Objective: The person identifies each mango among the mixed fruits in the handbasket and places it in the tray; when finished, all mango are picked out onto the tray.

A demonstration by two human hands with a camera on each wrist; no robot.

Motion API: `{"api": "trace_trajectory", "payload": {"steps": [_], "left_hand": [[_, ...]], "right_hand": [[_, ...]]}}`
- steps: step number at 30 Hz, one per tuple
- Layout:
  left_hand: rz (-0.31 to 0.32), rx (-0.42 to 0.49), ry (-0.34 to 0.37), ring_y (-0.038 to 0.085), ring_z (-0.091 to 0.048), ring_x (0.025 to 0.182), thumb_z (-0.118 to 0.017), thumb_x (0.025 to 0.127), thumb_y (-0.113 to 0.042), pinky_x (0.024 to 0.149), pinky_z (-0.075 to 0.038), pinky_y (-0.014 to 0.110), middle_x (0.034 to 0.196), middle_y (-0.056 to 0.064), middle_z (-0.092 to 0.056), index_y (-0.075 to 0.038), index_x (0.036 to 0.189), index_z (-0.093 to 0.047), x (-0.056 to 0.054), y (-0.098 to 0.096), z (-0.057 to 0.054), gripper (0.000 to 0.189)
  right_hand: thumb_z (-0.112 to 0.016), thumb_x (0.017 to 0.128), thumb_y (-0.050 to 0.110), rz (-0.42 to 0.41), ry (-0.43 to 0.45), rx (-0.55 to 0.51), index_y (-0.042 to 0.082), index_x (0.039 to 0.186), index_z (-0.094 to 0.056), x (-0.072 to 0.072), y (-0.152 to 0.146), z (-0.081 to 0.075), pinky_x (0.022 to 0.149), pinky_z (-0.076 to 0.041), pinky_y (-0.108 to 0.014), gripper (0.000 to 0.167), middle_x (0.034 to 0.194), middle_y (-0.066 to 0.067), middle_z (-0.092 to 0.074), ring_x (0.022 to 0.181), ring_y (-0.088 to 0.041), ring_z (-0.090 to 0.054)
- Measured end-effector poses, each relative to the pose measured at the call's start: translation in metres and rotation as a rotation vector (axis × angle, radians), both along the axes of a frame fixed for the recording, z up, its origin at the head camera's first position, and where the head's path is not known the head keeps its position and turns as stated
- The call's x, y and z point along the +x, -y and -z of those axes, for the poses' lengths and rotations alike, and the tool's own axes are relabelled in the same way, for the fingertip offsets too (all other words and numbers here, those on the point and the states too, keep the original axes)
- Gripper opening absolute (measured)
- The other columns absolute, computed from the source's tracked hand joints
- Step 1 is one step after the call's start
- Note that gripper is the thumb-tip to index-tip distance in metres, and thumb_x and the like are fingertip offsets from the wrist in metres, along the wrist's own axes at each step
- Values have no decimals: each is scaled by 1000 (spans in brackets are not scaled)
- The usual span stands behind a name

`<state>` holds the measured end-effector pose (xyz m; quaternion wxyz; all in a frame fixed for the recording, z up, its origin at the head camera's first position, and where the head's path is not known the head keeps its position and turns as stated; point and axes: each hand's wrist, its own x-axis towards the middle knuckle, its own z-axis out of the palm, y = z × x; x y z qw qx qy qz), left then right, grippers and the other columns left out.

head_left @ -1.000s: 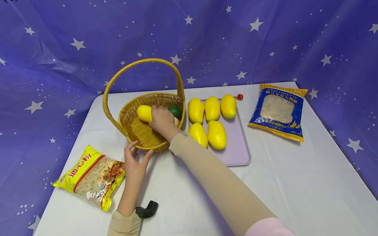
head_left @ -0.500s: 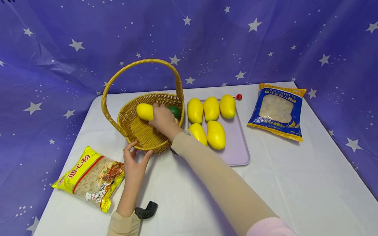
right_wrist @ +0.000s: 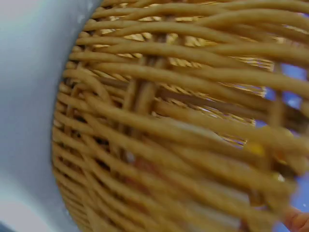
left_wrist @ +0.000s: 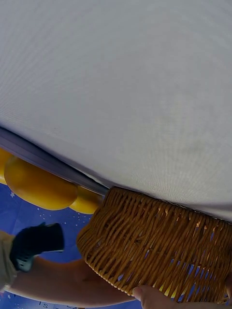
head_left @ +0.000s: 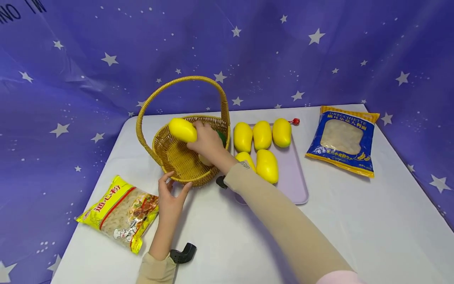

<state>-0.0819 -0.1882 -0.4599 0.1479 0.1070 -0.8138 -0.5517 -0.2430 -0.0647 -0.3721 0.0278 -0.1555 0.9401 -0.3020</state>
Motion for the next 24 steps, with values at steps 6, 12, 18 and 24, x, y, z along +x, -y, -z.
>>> {"api": "trace_trajectory", "payload": {"steps": [6,12,18,24], "left_hand": [[-7,-10,-8,39,-37,132,-72,87,-36,106,-35,55,147,13,-31,-15,139,-37,-1,-1,0,66],[-26,-15,40,40,-36,132,-73,86,-39,104,-35,57,148,12,-31,-19,139,-36,11,1,4,67],[-24,-14,59,42,-36,133,-73,86,-37,104,-35,58,149,15,-29,-18,139,-36,17,1,5,68],[-16,-5,19,42,-35,133,-73,87,-34,104,-35,57,148,15,-30,-17,139,-37,6,-2,1,66]], "right_hand": [[-73,80,31,-2,-9,-158,15,140,-46,10,-27,-16,76,-50,-35,67,125,-6,-53,95,-19,-55],[-74,79,29,9,-8,-266,14,139,-47,34,-55,-21,78,-51,-35,66,124,-6,-54,98,-19,-54],[-77,78,25,56,-3,-347,17,136,-50,58,-86,-23,69,-52,-30,65,113,-2,-56,87,-18,-55],[-79,78,21,103,-4,-465,17,135,-51,68,-126,-27,74,-53,-33,63,110,-6,-56,87,-24,-59]]}}
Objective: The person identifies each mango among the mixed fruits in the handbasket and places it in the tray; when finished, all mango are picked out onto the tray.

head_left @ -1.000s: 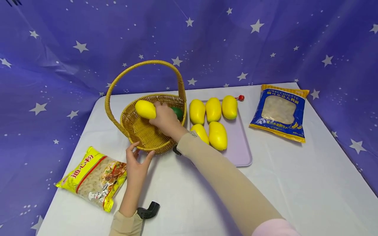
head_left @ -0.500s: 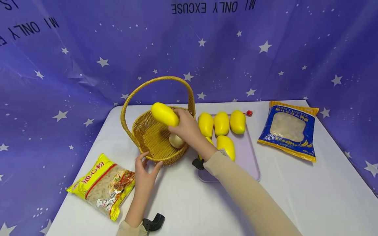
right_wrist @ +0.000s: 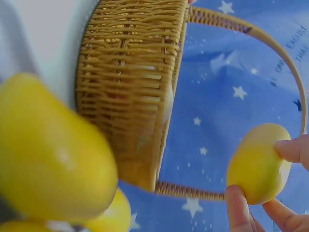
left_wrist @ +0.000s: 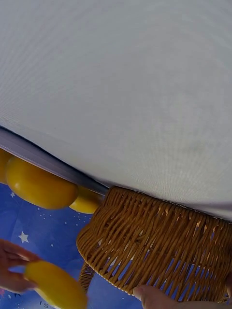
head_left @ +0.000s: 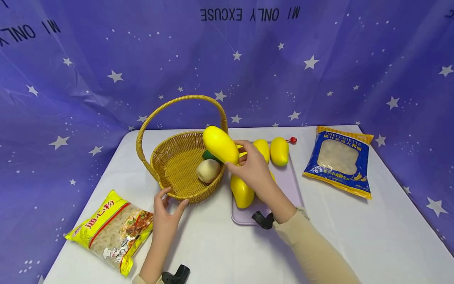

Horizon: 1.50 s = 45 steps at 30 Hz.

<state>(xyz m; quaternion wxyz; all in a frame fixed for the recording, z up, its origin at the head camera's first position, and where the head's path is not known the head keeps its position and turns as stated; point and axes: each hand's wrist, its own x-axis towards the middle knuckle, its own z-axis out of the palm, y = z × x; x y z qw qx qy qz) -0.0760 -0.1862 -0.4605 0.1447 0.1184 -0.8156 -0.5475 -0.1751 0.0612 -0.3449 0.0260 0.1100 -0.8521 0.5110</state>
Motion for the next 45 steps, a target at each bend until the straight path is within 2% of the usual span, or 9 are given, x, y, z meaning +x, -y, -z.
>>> {"api": "trace_trajectory", "payload": {"steps": [7,11,17,23,26,32,37,45], "left_hand": [[7,-1,7,42,-35,133,-73,87,-36,104,-36,57,148,16,-30,-14,139,-36,-4,0,-2,67],[-4,-3,12,41,-36,132,-73,86,-37,104,-37,56,148,14,-31,-18,139,-36,-3,1,-2,67],[13,3,-10,43,-35,132,-72,87,-34,104,-35,57,148,16,-30,-14,139,-36,-3,1,0,66],[29,1,0,44,-36,131,-74,87,-30,104,-36,57,146,18,-31,-12,138,-37,0,-4,2,65],[25,-5,14,44,-36,132,-73,87,-31,104,-36,57,147,18,-31,-12,138,-36,3,-4,2,66],[9,-17,5,43,-35,132,-72,88,-35,104,-36,56,147,16,-30,-13,139,-36,0,1,-2,66],[18,-13,-3,43,-35,132,-73,88,-31,106,-35,56,147,17,-30,-12,139,-36,-2,1,-3,66],[11,-9,-17,45,-36,131,-73,88,-30,104,-35,58,146,19,-30,-11,138,-36,0,1,-3,65]], "right_hand": [[-79,79,15,80,31,-46,13,137,-49,18,-46,5,76,-53,-32,65,113,-10,-56,85,-23,-57],[-79,80,15,129,37,-49,11,137,-47,28,-68,16,73,-52,-24,65,114,-14,-56,84,-23,-57],[-78,83,17,219,82,-71,10,139,-46,43,-96,33,70,-52,-15,65,114,-16,-53,86,-23,-58],[-79,82,22,362,184,-11,11,140,-45,66,-125,54,67,-51,-13,67,115,-14,-54,82,-8,-58],[-79,82,22,396,206,13,11,140,-45,74,-136,65,64,-50,-14,67,114,-14,-55,80,-3,-57],[-80,81,22,421,166,54,9,139,-46,74,-146,77,59,-50,-16,68,113,-17,-56,77,-7,-57],[-79,81,19,420,147,129,3,137,-47,73,-148,83,57,-49,-19,67,111,-20,-57,79,-20,-60],[-77,81,21,379,145,249,-1,135,-46,61,-143,90,69,-48,-35,66,110,-24,-58,85,-30,-61]]}}
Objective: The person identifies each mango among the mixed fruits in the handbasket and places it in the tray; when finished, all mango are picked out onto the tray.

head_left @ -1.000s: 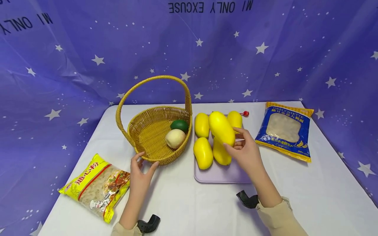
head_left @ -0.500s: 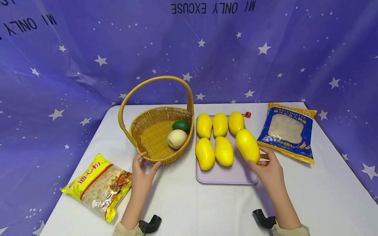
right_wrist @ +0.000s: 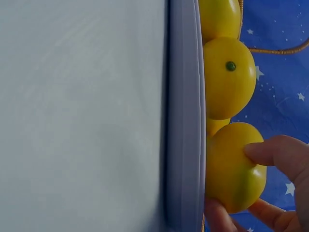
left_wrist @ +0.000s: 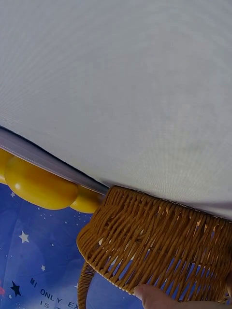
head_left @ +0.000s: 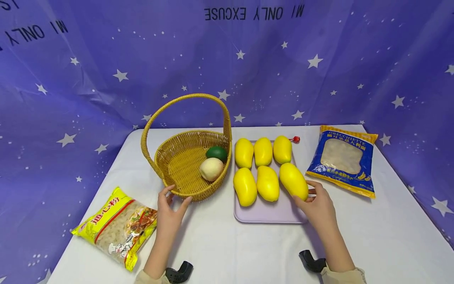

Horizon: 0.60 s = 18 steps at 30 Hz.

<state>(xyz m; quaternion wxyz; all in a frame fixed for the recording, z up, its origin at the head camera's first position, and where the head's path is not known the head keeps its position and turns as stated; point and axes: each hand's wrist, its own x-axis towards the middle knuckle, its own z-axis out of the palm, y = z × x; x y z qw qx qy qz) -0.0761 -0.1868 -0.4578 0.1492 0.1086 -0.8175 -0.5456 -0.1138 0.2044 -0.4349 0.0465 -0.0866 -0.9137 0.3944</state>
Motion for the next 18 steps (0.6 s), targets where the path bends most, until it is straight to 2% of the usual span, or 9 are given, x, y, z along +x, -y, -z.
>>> {"api": "trace_trajectory", "payload": {"steps": [9,18], "left_hand": [[-3,14,13,45,-35,132,-73,88,-29,104,-34,58,147,18,-31,-11,139,-36,7,-2,3,65],[8,6,-23,44,-37,131,-73,88,-29,103,-36,57,146,18,-31,-12,138,-37,0,2,1,64]], "right_hand": [[-76,80,26,-15,67,59,-1,134,-45,-2,6,1,68,-43,-38,68,110,-25,-56,88,-32,-56],[-75,82,36,-37,85,59,-2,136,-42,-9,12,-2,73,-44,-42,74,112,-25,-56,92,-32,-54]]}}
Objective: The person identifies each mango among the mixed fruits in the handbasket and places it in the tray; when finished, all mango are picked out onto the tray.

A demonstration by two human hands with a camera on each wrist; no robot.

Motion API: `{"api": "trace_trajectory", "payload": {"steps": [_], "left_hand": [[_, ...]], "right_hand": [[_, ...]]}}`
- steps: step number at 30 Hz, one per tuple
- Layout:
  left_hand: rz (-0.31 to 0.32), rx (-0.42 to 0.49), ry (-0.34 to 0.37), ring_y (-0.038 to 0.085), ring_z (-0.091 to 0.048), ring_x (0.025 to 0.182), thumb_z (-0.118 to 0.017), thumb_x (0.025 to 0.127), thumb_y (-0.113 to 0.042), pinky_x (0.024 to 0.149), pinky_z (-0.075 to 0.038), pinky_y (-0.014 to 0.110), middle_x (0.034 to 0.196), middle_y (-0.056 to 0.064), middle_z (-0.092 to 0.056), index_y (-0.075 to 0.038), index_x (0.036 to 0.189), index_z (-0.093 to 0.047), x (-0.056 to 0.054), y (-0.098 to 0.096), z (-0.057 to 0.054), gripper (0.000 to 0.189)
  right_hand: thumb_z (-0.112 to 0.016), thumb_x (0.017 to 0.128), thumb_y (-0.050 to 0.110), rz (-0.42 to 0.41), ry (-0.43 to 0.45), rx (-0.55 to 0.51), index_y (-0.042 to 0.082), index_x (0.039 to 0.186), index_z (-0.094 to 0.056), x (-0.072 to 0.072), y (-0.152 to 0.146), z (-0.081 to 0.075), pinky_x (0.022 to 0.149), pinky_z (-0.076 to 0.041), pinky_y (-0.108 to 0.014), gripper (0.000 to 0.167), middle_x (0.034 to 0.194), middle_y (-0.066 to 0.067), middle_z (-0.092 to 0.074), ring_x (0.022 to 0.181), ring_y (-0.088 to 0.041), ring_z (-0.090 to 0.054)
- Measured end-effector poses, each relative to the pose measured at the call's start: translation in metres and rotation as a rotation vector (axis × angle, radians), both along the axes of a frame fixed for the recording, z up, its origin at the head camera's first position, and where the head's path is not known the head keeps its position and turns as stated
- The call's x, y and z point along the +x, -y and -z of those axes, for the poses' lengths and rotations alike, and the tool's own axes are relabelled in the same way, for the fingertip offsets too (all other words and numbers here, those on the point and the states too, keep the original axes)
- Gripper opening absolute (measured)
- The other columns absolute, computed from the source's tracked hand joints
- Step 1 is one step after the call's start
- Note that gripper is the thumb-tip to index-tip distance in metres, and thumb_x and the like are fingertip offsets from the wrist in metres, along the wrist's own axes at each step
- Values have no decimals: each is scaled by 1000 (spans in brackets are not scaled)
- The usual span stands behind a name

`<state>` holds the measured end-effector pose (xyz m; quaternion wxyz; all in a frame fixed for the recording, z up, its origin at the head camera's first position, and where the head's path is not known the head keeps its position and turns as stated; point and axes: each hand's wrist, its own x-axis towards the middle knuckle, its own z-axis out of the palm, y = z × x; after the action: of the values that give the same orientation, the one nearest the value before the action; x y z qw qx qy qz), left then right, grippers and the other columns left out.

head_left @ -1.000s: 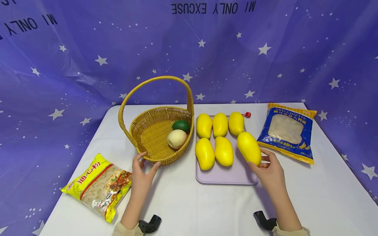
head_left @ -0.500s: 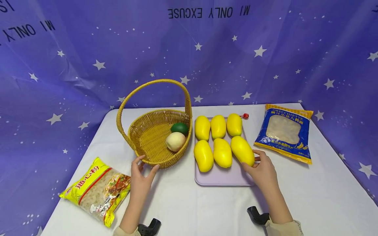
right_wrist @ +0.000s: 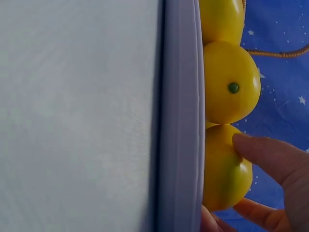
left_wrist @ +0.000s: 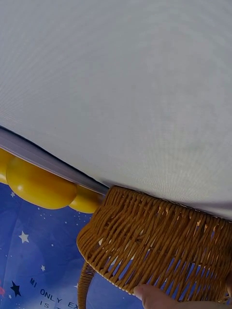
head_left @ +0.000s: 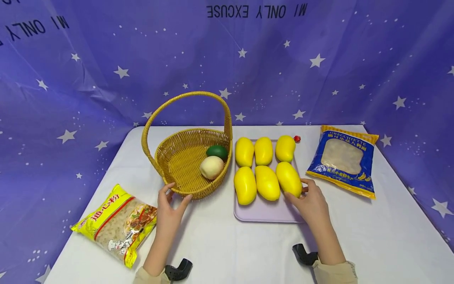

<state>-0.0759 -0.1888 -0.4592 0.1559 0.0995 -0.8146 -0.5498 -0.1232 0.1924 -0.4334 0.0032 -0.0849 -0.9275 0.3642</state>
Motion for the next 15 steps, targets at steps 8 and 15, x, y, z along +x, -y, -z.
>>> {"api": "trace_trajectory", "payload": {"steps": [8,15], "left_hand": [[-17,-7,6,42,-38,131,-73,87,-31,103,-38,55,145,15,-31,-14,138,-37,2,1,0,65],[-5,16,-16,42,-37,132,-73,88,-27,105,-37,54,146,15,-31,-13,138,-37,1,3,-2,64]], "right_hand": [[-74,83,41,-7,17,7,-1,138,-41,6,-2,-11,74,-47,-45,76,114,-24,-58,89,-32,-59],[-71,87,38,10,4,2,0,139,-40,10,-7,-17,75,-51,-48,72,116,-25,-57,93,-34,-63]]}}
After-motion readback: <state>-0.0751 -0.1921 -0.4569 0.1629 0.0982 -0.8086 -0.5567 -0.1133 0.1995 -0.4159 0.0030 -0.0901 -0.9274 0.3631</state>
